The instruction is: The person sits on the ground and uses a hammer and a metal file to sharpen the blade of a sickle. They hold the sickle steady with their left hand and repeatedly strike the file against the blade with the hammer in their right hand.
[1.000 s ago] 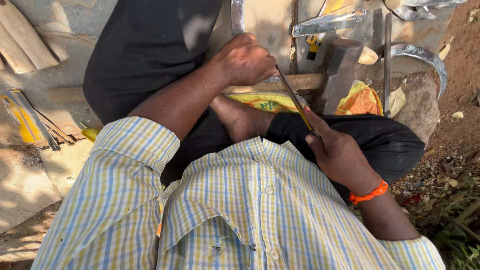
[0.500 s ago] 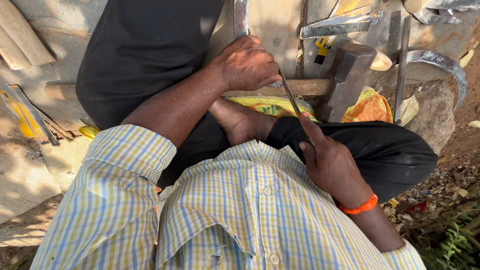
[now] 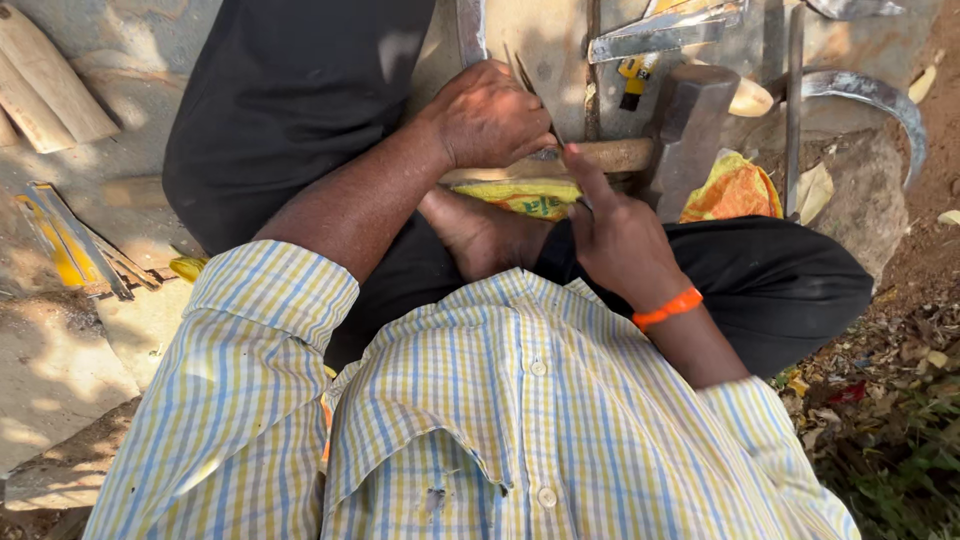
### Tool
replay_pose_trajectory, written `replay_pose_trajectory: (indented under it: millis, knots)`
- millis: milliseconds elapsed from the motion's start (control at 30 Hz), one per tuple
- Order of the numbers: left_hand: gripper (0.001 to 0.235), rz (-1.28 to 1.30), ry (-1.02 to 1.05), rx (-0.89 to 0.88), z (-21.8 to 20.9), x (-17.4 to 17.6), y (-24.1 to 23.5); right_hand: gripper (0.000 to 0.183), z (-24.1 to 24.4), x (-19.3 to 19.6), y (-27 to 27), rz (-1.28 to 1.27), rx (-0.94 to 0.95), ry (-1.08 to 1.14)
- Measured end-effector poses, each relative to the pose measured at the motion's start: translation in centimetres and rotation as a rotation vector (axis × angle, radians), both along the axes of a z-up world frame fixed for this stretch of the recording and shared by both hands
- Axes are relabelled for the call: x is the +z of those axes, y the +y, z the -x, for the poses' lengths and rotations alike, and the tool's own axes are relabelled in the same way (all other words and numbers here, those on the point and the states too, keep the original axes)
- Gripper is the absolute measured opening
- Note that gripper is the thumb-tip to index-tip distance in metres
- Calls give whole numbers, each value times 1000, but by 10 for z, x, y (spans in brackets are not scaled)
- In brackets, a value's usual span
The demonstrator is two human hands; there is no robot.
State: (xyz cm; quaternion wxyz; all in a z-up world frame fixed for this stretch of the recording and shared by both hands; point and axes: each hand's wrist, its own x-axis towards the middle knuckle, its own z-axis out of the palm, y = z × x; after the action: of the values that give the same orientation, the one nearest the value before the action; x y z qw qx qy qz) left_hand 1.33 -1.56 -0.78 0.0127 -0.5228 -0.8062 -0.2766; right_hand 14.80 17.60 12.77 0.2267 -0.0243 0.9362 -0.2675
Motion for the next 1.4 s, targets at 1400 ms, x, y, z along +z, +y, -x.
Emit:
replay_pose_trajectory:
  millis: [1400]
  knots:
    - [41, 179, -117, -52, 1, 3, 5, 71, -32, 27, -2, 46, -122, -130]
